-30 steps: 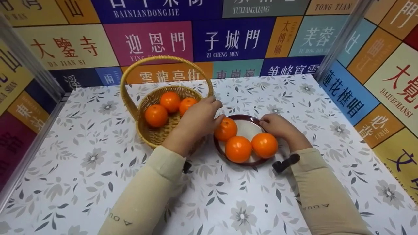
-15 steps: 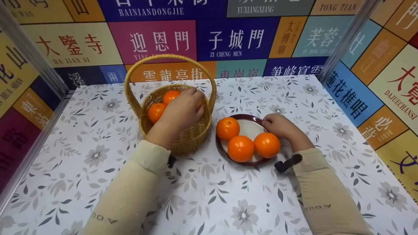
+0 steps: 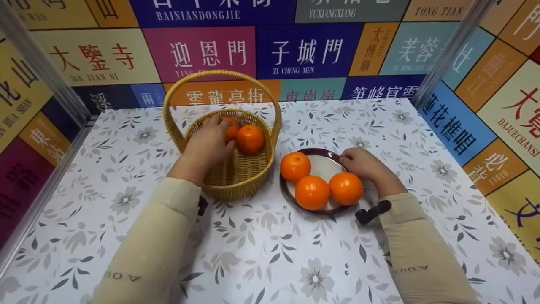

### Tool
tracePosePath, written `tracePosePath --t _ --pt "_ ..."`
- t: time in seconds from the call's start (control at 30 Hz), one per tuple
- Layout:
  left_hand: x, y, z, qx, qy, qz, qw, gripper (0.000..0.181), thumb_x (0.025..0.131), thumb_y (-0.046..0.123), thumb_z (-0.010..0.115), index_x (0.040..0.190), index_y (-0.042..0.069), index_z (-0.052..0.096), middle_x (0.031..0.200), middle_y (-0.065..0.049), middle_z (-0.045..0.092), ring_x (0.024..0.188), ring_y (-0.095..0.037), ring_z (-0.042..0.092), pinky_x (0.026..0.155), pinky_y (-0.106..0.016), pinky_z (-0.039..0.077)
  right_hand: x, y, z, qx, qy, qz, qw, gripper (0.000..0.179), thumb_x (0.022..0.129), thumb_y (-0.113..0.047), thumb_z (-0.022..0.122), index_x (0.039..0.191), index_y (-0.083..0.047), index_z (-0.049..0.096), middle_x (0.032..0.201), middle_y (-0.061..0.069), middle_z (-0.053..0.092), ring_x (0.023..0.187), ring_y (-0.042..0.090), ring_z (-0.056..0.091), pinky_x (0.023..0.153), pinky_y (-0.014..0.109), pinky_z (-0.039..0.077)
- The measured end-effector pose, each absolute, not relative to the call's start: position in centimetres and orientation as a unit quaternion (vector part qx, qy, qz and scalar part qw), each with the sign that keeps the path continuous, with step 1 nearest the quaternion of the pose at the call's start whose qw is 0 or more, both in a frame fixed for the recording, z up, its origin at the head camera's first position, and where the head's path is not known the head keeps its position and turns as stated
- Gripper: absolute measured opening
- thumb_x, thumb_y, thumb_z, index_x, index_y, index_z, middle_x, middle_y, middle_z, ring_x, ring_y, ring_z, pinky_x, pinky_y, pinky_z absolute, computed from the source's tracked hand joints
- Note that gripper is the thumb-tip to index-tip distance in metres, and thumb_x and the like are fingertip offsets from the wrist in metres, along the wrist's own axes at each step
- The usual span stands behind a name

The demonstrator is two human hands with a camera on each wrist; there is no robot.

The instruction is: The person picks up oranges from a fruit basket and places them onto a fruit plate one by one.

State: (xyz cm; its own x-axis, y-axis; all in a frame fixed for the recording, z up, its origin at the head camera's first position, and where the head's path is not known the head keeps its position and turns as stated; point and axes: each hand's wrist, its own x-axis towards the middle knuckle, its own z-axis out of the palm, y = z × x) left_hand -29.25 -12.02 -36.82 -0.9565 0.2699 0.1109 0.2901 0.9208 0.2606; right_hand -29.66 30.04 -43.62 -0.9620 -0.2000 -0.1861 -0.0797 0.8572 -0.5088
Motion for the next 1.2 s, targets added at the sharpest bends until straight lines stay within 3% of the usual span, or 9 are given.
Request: tracePosePath --t 0.37,0.8,1.07,1.2 --pt "-29.7 -14.6 -38.2 -0.111 -0.987 -0.119 0.008 0.064 0.094 0.031 0.074 0.146 0.002 0.049 0.143 -0.024 0.042 0.139 -0.043 0.040 0.115 -0.059 0.042 -29.6 30.0 -43.5 -0.072 0.960 -0.245 0.116 0.028 0.107 -0.022 0.047 0.105 -0.002 0.066 0.093 0.014 0.064 0.090 0.031 0.058 0.085 0.043 0.046" --pt "-29.5 -14.4 -38.8 -0.115 -0.989 -0.096 -0.011 0.058 0.092 0.029 0.075 0.138 0.001 0.056 0.134 -0.022 0.046 0.129 -0.043 0.043 0.107 -0.058 0.046 -29.6 30.0 -43.4 -0.077 0.956 -0.258 0.118 0.027 0.106 -0.021 0.049 0.106 -0.002 0.067 0.097 0.015 0.065 0.095 0.032 0.058 0.088 0.044 0.046" --pt "-29.4 -14.4 -39.2 -0.121 -0.987 -0.102 -0.020 0.058 0.090 0.022 0.077 0.140 0.002 0.055 0.145 -0.025 0.042 0.135 -0.045 0.042 0.111 -0.059 0.044 -29.5 29.9 -43.5 -0.067 0.957 -0.255 0.120 0.027 0.106 -0.022 0.048 0.107 -0.003 0.067 0.098 0.015 0.064 0.094 0.032 0.058 0.087 0.043 0.046" --pt "-29.2 -14.4 -39.2 -0.133 -0.986 -0.101 -0.010 0.052 0.089 0.019 0.073 0.135 0.001 0.056 0.137 -0.026 0.045 0.130 -0.047 0.044 0.108 -0.059 0.046 -29.5 29.9 -43.7 -0.068 0.958 -0.254 0.116 0.028 0.106 -0.022 0.048 0.108 -0.002 0.067 0.099 0.015 0.065 0.095 0.032 0.058 0.088 0.044 0.046"
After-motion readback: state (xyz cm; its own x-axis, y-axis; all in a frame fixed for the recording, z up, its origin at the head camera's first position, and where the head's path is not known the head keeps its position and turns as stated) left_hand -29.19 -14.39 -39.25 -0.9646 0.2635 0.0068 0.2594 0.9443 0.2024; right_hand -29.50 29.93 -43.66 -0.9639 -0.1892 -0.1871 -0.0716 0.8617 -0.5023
